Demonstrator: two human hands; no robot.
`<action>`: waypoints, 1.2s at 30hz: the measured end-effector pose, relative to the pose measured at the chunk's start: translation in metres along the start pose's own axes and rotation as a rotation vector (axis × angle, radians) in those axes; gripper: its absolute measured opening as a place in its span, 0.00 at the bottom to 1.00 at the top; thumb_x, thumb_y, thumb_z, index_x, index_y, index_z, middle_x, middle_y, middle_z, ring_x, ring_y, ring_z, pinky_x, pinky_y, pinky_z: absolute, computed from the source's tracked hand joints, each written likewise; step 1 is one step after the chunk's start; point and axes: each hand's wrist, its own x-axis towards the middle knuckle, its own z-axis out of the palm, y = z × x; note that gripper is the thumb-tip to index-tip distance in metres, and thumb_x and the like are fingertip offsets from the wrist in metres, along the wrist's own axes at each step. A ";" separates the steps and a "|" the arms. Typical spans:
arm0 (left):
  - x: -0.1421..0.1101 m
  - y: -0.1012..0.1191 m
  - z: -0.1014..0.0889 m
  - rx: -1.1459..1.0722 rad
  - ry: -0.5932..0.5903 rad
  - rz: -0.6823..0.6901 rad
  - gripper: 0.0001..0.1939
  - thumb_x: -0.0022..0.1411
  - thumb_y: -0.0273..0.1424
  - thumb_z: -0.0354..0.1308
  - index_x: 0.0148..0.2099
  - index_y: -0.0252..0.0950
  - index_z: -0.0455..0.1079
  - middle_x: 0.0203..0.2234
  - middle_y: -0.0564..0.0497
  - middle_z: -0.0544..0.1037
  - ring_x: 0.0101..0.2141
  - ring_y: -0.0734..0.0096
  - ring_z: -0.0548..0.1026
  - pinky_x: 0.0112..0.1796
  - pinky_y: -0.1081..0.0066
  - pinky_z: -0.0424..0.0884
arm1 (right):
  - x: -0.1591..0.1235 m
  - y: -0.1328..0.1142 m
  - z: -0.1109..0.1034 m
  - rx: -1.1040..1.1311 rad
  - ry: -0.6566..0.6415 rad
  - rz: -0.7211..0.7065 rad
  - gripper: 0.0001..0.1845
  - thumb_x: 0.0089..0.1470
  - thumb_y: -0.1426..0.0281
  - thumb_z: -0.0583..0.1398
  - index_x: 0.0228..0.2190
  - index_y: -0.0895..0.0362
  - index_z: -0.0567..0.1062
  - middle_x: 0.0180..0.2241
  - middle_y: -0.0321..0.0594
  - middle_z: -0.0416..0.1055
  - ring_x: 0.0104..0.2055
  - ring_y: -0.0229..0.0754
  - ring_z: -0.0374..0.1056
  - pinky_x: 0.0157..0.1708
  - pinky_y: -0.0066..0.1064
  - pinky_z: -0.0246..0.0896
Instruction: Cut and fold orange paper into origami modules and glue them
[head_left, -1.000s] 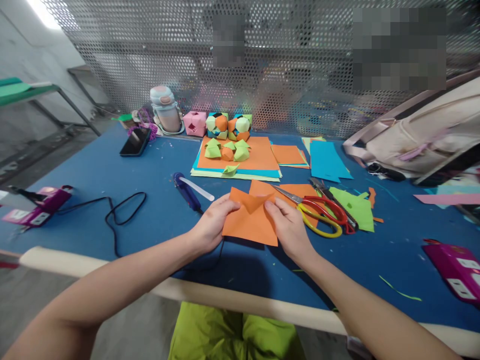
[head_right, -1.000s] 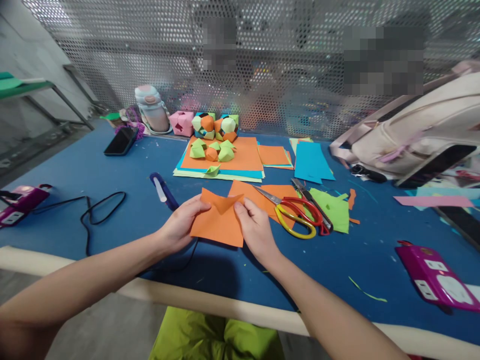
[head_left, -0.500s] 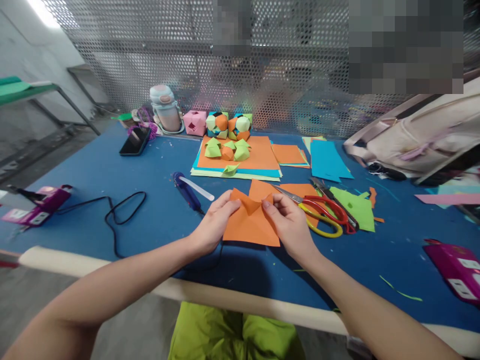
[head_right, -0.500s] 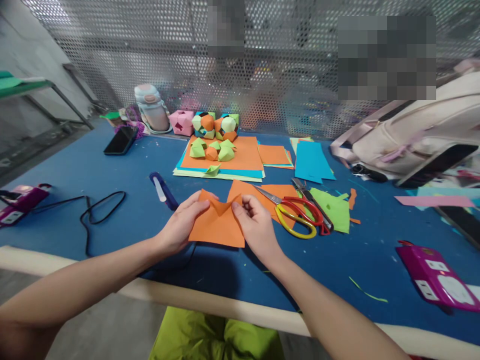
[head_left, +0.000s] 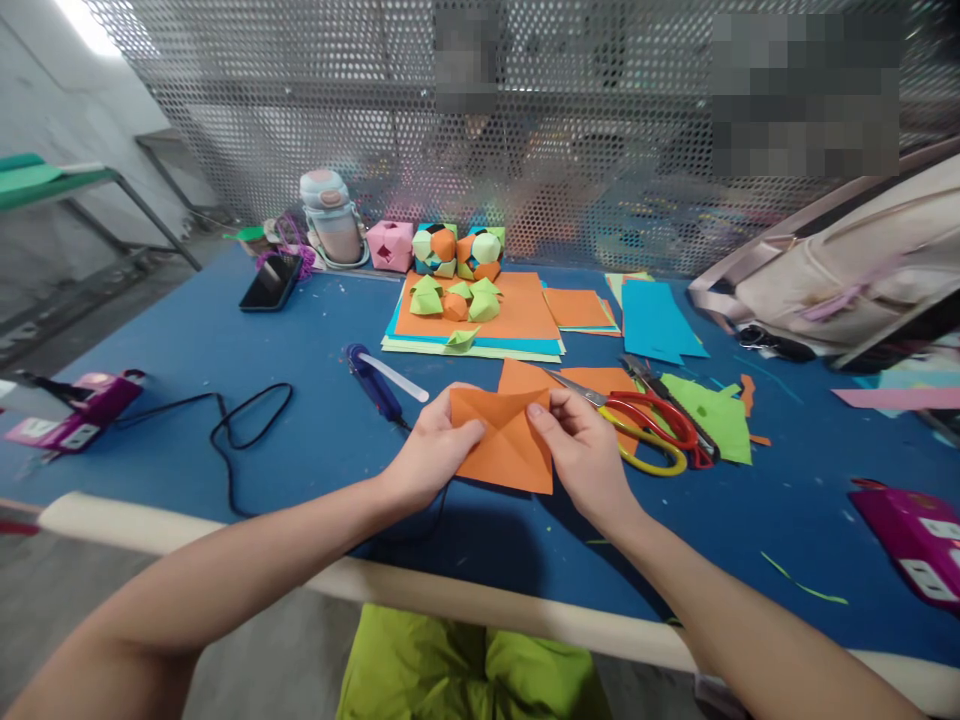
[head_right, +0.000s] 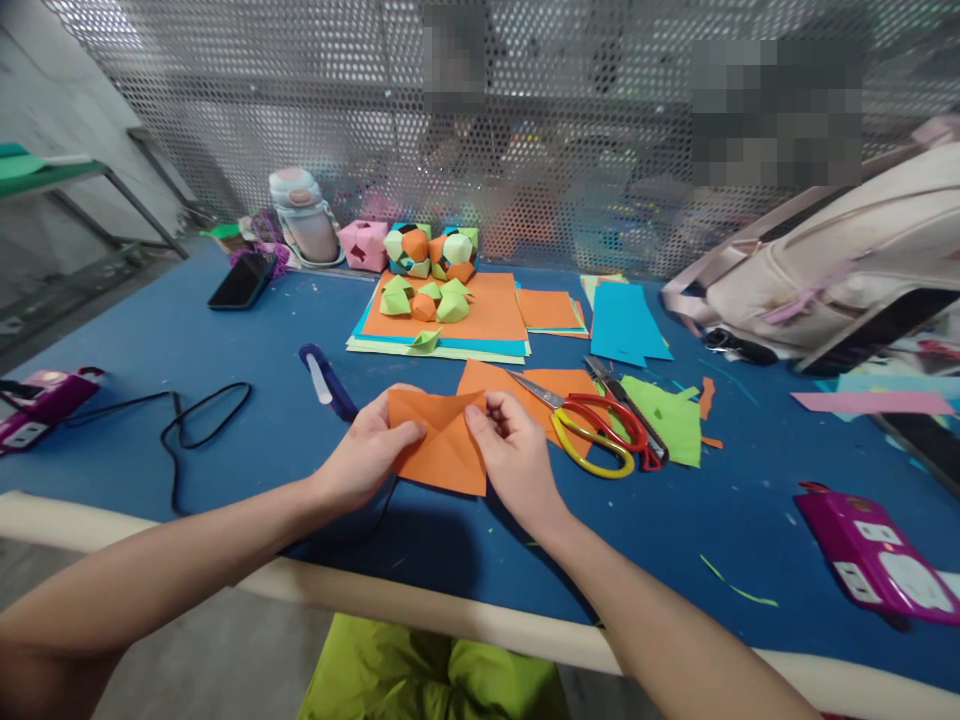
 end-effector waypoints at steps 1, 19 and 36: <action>0.000 0.000 0.000 0.000 0.000 -0.006 0.10 0.48 0.25 0.57 0.35 0.37 0.64 0.26 0.57 0.73 0.27 0.74 0.72 0.32 0.74 0.68 | 0.000 0.001 0.000 -0.010 -0.002 0.000 0.13 0.49 0.57 0.60 0.28 0.54 0.70 0.26 0.35 0.69 0.27 0.38 0.64 0.27 0.29 0.62; 0.005 0.004 -0.002 -0.191 0.025 -0.140 0.03 0.46 0.26 0.52 0.28 0.37 0.64 0.21 0.57 0.70 0.26 0.72 0.69 0.30 0.74 0.64 | 0.000 0.007 0.001 -0.053 -0.018 -0.006 0.14 0.49 0.56 0.59 0.29 0.55 0.70 0.25 0.34 0.66 0.26 0.37 0.62 0.26 0.28 0.59; -0.001 0.002 0.000 0.143 -0.001 0.117 0.11 0.54 0.32 0.59 0.39 0.39 0.62 0.27 0.55 0.75 0.28 0.72 0.73 0.29 0.74 0.68 | -0.002 0.003 0.001 -0.114 0.029 -0.105 0.11 0.47 0.60 0.62 0.27 0.54 0.70 0.22 0.34 0.67 0.23 0.36 0.61 0.22 0.27 0.59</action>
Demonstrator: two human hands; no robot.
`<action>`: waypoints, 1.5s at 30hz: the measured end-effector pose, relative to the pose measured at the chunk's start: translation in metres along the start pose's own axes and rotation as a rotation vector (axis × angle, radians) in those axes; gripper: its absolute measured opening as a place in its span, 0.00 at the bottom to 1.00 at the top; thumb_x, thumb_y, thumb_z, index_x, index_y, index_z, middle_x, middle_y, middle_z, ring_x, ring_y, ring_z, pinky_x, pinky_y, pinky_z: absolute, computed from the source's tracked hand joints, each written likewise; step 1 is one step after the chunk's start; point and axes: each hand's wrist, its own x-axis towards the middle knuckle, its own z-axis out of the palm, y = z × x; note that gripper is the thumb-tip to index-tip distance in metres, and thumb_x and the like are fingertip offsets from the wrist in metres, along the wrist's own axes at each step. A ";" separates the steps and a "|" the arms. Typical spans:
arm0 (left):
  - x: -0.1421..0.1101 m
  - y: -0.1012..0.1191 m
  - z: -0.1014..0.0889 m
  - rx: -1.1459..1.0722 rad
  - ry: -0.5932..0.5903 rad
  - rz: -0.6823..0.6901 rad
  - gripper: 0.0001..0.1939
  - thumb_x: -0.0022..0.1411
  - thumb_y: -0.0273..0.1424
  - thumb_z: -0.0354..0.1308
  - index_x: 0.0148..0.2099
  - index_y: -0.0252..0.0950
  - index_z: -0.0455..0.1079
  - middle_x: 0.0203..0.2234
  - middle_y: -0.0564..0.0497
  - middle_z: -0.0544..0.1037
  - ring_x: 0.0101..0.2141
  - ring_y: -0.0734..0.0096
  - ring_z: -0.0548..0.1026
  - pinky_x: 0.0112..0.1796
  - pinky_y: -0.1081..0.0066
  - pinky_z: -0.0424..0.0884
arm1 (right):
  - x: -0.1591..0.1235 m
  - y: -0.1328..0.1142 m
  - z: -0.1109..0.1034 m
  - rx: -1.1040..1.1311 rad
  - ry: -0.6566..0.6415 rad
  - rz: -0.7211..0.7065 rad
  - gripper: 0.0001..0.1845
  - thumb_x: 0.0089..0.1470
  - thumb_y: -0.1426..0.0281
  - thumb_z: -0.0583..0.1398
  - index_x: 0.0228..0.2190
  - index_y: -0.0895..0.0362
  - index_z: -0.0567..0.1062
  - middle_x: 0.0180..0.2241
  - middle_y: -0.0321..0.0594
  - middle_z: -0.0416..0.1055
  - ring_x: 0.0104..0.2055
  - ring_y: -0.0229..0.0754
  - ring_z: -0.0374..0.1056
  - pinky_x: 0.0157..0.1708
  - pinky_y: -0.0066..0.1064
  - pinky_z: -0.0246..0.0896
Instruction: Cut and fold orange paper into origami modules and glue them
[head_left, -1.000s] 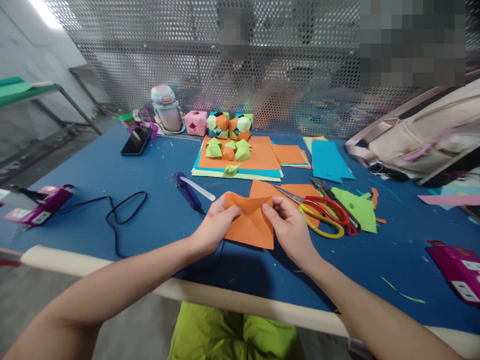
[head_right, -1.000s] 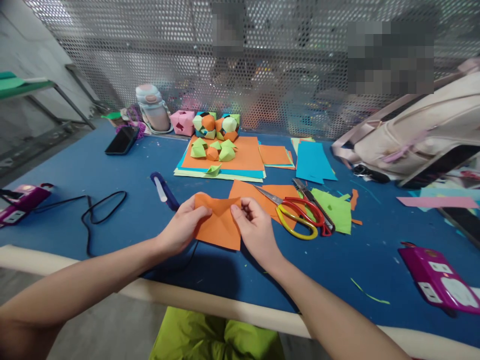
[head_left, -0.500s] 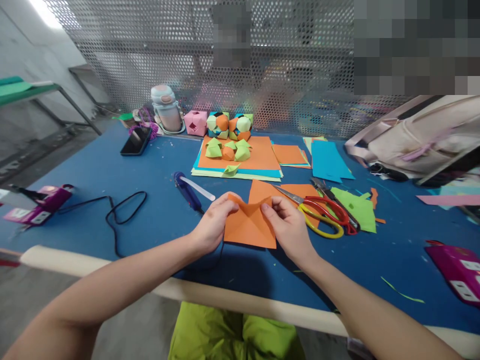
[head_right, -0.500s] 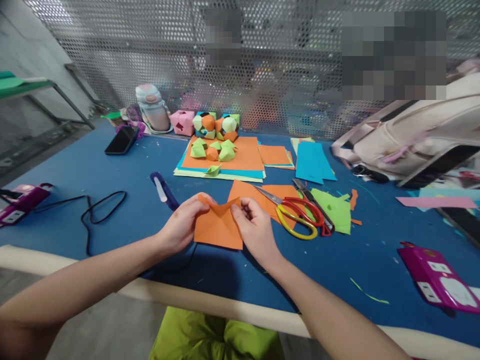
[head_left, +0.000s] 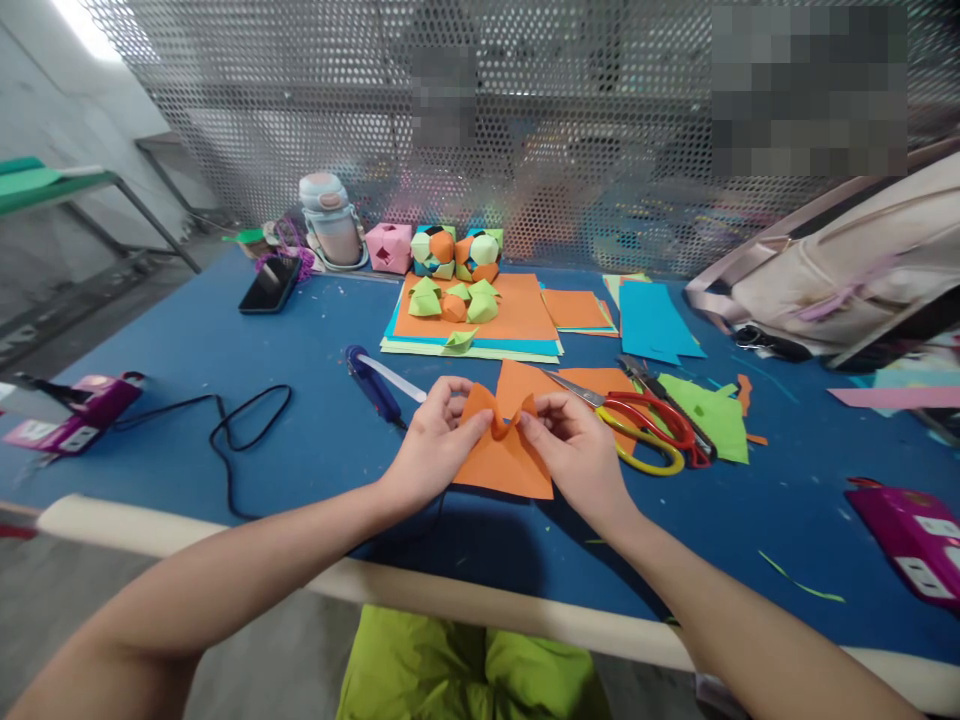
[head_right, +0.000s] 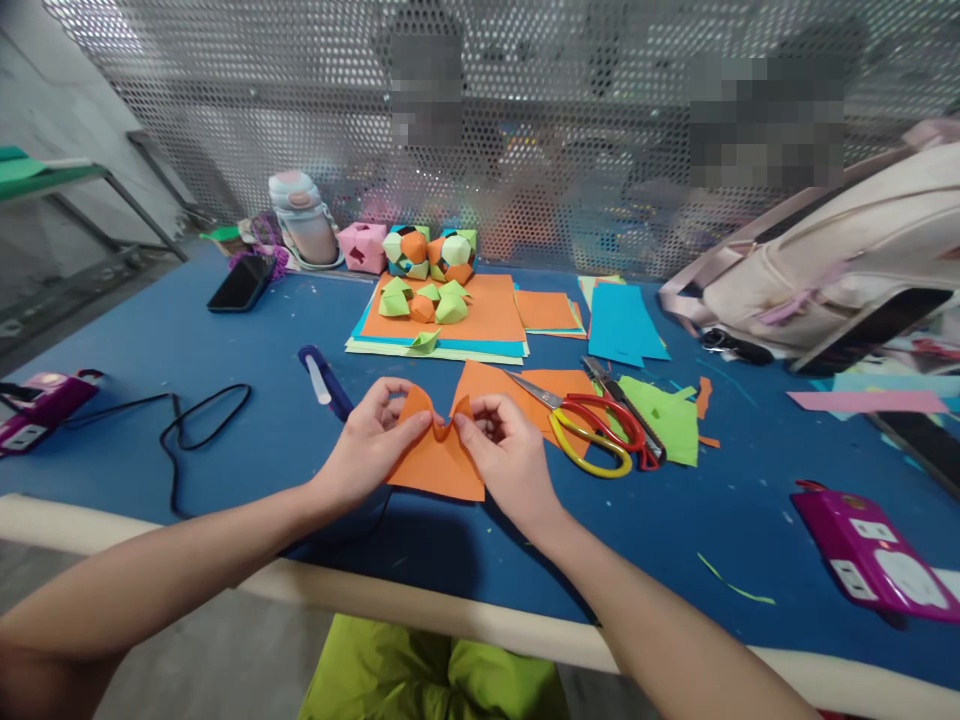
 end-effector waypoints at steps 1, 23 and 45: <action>0.000 0.000 0.000 0.050 0.001 0.036 0.09 0.55 0.33 0.59 0.39 0.38 0.63 0.28 0.54 0.75 0.29 0.72 0.74 0.31 0.74 0.68 | 0.000 0.000 0.000 -0.005 0.001 -0.003 0.11 0.48 0.60 0.62 0.27 0.55 0.70 0.22 0.34 0.68 0.23 0.36 0.61 0.22 0.27 0.59; -0.003 -0.003 -0.005 0.606 -0.181 0.349 0.14 0.64 0.30 0.47 0.46 0.33 0.71 0.27 0.52 0.76 0.28 0.77 0.72 0.33 0.77 0.68 | -0.003 -0.002 -0.002 -0.079 -0.119 -0.262 0.06 0.53 0.69 0.59 0.26 0.56 0.74 0.24 0.35 0.69 0.26 0.35 0.65 0.28 0.27 0.62; -0.001 -0.003 -0.004 0.576 -0.047 0.240 0.10 0.61 0.31 0.51 0.40 0.33 0.71 0.32 0.51 0.77 0.33 0.74 0.73 0.35 0.76 0.69 | -0.010 -0.002 0.000 -0.369 -0.188 -0.451 0.08 0.52 0.74 0.56 0.37 0.57 0.68 0.32 0.40 0.68 0.33 0.40 0.65 0.34 0.31 0.62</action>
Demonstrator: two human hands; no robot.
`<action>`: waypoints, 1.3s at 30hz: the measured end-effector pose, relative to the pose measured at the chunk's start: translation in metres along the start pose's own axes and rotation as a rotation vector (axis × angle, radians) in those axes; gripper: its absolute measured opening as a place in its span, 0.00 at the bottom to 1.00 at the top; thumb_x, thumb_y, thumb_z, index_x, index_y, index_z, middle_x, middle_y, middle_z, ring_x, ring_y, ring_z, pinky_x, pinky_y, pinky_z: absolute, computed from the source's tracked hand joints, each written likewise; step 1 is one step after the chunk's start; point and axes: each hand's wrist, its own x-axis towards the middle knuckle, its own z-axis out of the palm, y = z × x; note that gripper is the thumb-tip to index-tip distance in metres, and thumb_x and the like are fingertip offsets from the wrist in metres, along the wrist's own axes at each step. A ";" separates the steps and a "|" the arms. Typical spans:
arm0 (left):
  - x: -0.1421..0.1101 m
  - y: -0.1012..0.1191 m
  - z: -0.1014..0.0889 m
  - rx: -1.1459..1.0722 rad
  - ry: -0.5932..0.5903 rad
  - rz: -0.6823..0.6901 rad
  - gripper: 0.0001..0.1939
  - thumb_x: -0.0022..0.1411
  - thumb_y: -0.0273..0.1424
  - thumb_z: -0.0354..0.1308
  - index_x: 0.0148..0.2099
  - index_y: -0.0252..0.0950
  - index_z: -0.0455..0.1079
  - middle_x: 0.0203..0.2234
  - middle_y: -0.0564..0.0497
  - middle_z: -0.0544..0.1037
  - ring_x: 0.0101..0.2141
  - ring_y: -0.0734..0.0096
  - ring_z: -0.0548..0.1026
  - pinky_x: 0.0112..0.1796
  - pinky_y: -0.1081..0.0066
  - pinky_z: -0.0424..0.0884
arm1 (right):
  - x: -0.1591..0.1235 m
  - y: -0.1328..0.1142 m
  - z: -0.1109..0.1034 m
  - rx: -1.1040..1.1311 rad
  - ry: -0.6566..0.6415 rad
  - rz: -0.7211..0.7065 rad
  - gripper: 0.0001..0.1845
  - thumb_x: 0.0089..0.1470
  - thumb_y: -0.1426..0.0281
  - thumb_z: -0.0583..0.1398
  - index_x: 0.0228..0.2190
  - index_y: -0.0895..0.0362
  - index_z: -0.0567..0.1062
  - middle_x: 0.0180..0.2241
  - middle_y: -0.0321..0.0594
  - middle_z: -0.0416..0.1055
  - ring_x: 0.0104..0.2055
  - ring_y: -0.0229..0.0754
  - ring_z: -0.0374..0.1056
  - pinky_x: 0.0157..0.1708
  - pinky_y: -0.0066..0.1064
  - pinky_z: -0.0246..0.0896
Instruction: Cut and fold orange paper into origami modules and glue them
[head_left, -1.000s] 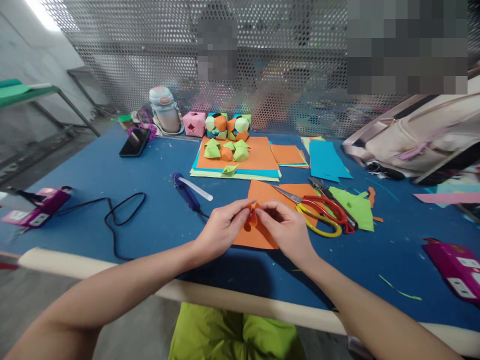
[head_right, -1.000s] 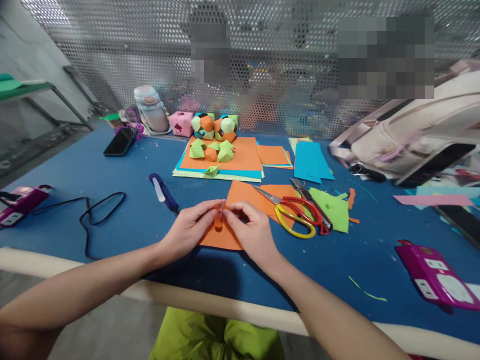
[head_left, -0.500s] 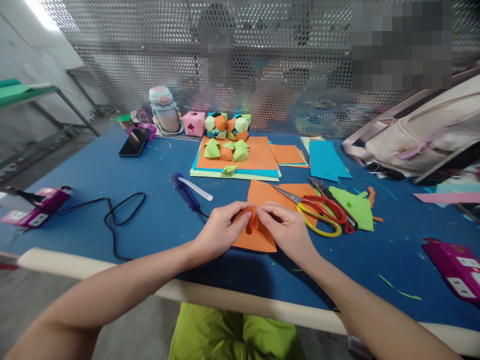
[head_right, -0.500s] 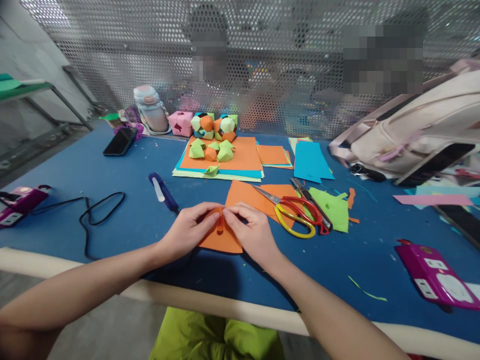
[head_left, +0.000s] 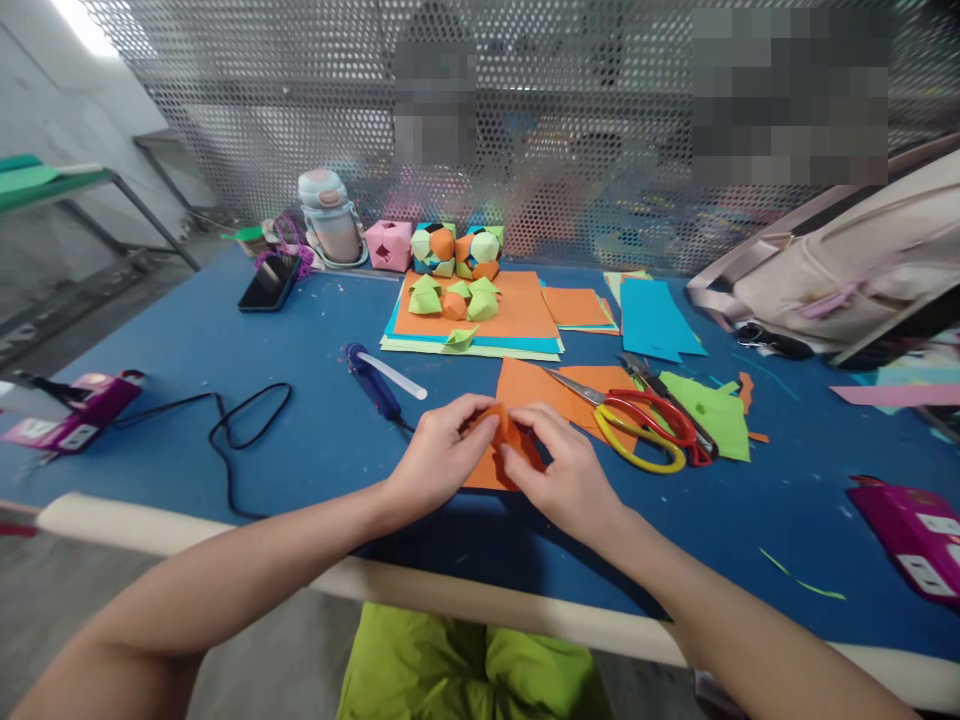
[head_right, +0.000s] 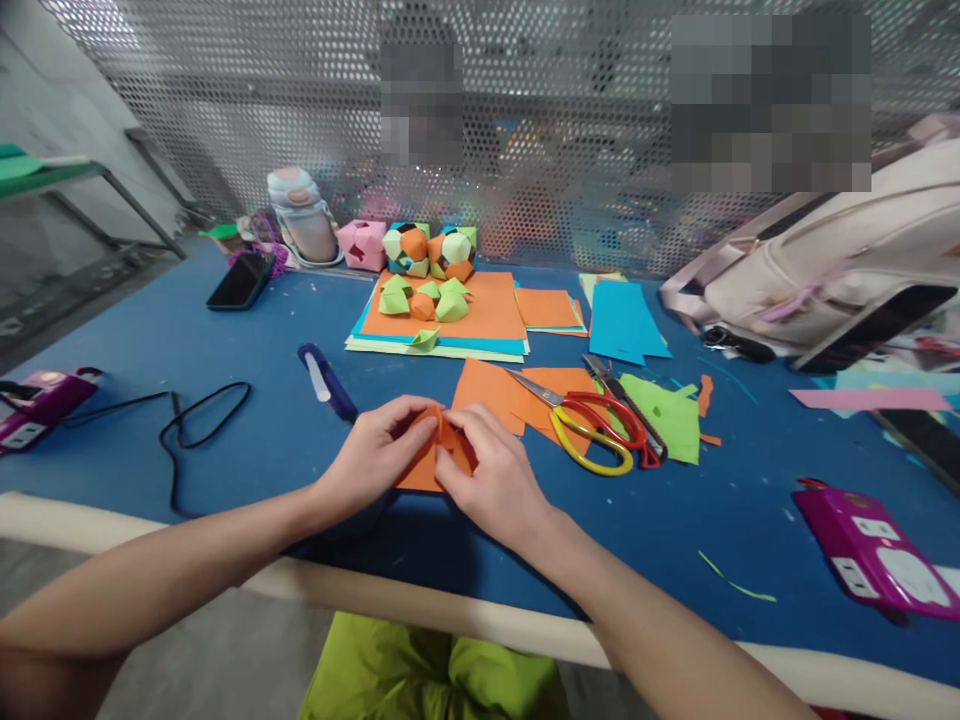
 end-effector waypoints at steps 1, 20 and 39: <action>0.000 0.000 0.000 0.005 0.003 0.000 0.10 0.60 0.31 0.51 0.40 0.33 0.71 0.32 0.51 0.77 0.32 0.74 0.73 0.35 0.76 0.69 | 0.000 0.001 0.001 0.000 0.012 -0.007 0.08 0.52 0.76 0.55 0.36 0.57 0.68 0.32 0.39 0.67 0.32 0.39 0.64 0.33 0.30 0.62; 0.003 0.000 -0.002 0.003 -0.048 -0.046 0.08 0.55 0.30 0.54 0.38 0.33 0.69 0.26 0.53 0.73 0.28 0.77 0.69 0.30 0.77 0.65 | 0.003 0.004 -0.006 0.048 -0.015 0.065 0.05 0.55 0.74 0.56 0.29 0.57 0.72 0.26 0.37 0.69 0.28 0.38 0.65 0.30 0.29 0.61; 0.013 0.006 -0.016 -0.247 -0.209 -0.303 0.06 0.46 0.22 0.53 0.29 0.32 0.70 0.18 0.57 0.68 0.21 0.81 0.64 0.23 0.78 0.56 | 0.003 0.016 -0.013 0.096 -0.104 -0.199 0.12 0.56 0.78 0.53 0.37 0.55 0.74 0.33 0.42 0.72 0.34 0.38 0.70 0.33 0.30 0.66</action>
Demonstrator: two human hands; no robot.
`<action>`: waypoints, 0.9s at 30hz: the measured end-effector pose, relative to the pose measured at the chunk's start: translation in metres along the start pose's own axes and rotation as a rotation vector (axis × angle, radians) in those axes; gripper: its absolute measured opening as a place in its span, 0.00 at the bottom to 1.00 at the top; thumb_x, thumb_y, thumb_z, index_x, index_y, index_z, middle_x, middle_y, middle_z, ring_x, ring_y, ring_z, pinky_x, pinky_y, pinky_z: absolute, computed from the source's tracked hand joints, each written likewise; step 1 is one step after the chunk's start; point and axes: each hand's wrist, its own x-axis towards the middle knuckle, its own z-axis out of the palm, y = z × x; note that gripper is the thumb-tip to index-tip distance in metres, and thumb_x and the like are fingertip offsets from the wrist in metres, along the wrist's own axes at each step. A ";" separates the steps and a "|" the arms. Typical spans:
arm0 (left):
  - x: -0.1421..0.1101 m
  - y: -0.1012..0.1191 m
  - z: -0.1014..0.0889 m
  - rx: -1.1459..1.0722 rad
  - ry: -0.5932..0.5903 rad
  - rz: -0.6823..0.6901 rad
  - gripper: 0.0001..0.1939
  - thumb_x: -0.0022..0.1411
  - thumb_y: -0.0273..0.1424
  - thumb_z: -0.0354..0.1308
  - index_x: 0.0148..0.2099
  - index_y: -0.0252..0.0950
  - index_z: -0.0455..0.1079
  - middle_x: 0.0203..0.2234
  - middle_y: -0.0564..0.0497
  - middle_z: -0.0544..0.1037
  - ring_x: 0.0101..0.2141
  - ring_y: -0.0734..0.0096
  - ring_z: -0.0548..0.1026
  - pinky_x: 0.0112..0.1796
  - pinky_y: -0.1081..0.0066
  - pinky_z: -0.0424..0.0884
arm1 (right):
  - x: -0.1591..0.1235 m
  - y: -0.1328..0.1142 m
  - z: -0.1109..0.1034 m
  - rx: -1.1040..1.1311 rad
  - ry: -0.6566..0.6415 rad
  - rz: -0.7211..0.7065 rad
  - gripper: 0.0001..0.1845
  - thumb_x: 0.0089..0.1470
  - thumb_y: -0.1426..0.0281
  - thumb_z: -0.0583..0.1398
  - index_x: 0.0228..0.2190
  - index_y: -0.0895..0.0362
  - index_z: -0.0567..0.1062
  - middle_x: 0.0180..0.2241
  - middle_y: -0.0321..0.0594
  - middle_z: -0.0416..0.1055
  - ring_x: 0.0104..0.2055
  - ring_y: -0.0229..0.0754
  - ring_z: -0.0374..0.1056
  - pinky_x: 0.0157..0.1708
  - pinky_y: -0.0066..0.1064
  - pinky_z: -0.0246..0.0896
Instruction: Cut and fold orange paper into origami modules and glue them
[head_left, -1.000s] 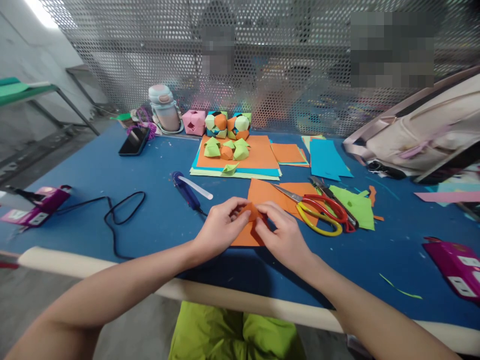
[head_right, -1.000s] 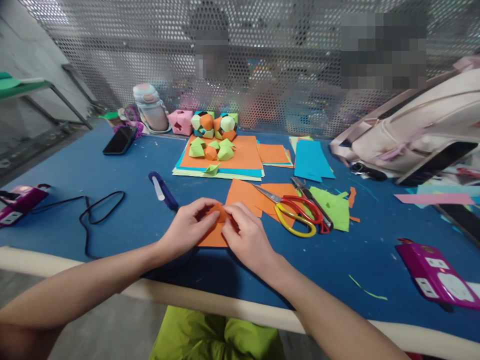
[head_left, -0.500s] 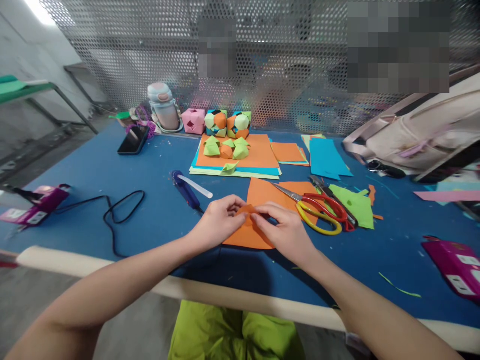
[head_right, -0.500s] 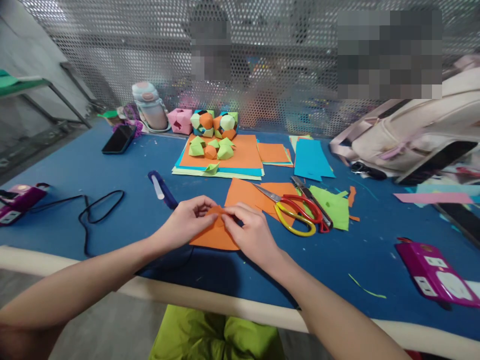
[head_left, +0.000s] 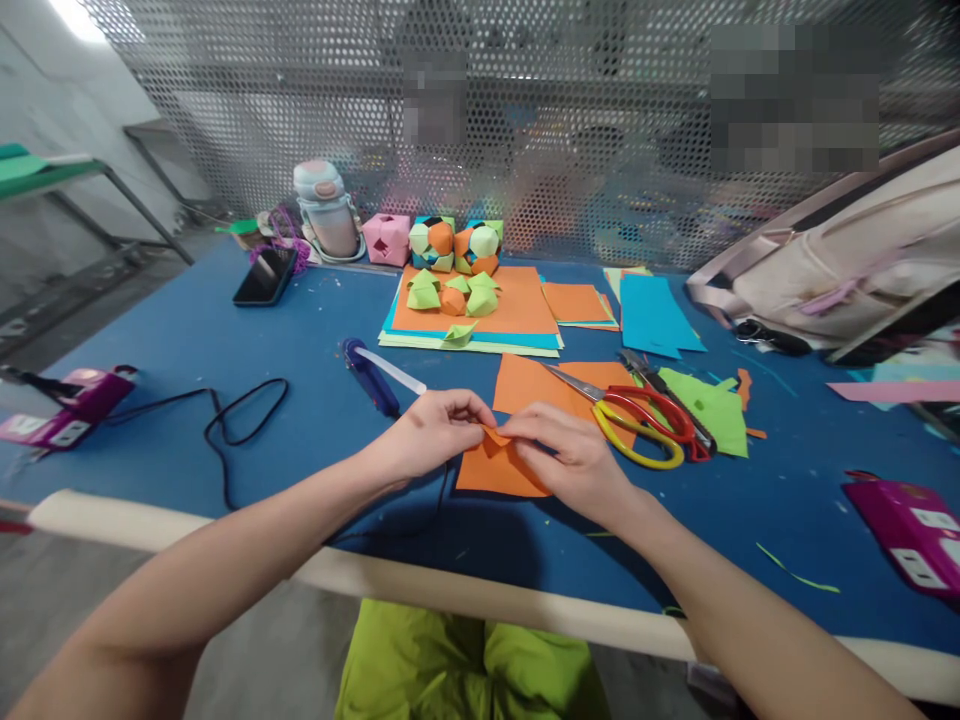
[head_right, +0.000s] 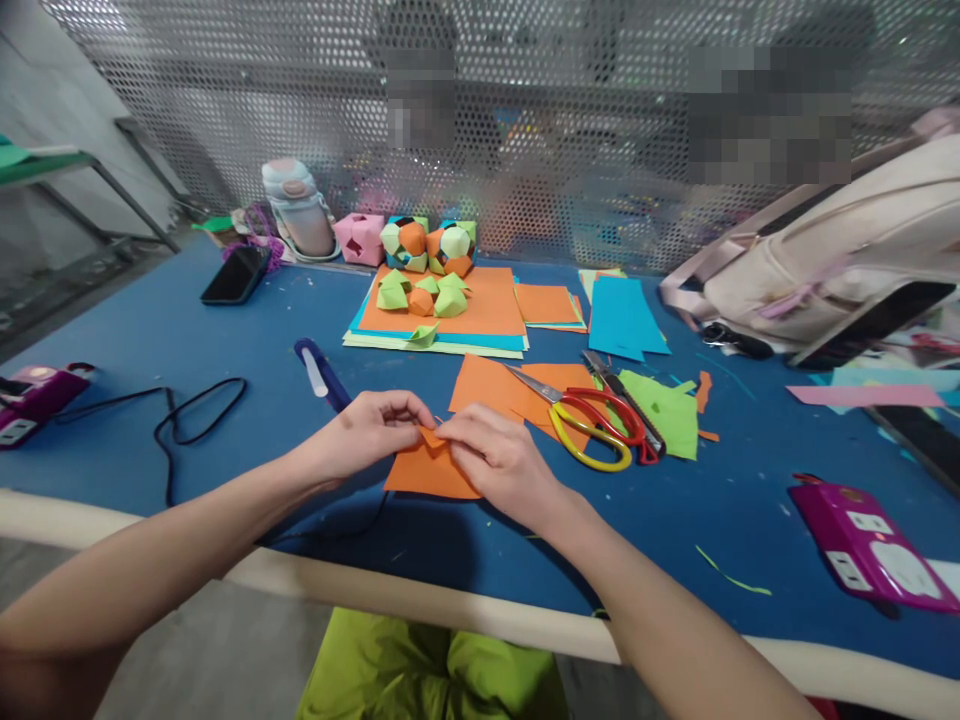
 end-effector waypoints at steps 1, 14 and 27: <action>0.000 0.001 0.000 -0.001 -0.004 0.002 0.06 0.46 0.22 0.53 0.29 0.32 0.70 0.18 0.57 0.69 0.21 0.81 0.64 0.23 0.78 0.57 | 0.000 0.001 -0.001 -0.015 -0.009 -0.021 0.12 0.56 0.78 0.53 0.37 0.55 0.74 0.33 0.42 0.72 0.34 0.38 0.70 0.33 0.30 0.67; -0.003 0.006 0.001 -0.052 -0.043 -0.015 0.08 0.43 0.21 0.51 0.28 0.33 0.68 0.19 0.57 0.69 0.22 0.81 0.65 0.25 0.78 0.59 | 0.001 -0.003 -0.009 -0.302 -0.131 -0.235 0.12 0.58 0.77 0.52 0.38 0.57 0.73 0.34 0.44 0.72 0.34 0.38 0.69 0.32 0.27 0.67; -0.001 0.000 0.004 -0.200 -0.005 -0.060 0.08 0.48 0.27 0.63 0.31 0.31 0.69 0.24 0.55 0.72 0.27 0.80 0.69 0.32 0.76 0.64 | 0.001 -0.002 -0.006 -0.560 -0.188 -0.319 0.14 0.61 0.76 0.49 0.40 0.62 0.73 0.34 0.50 0.72 0.35 0.43 0.67 0.33 0.34 0.63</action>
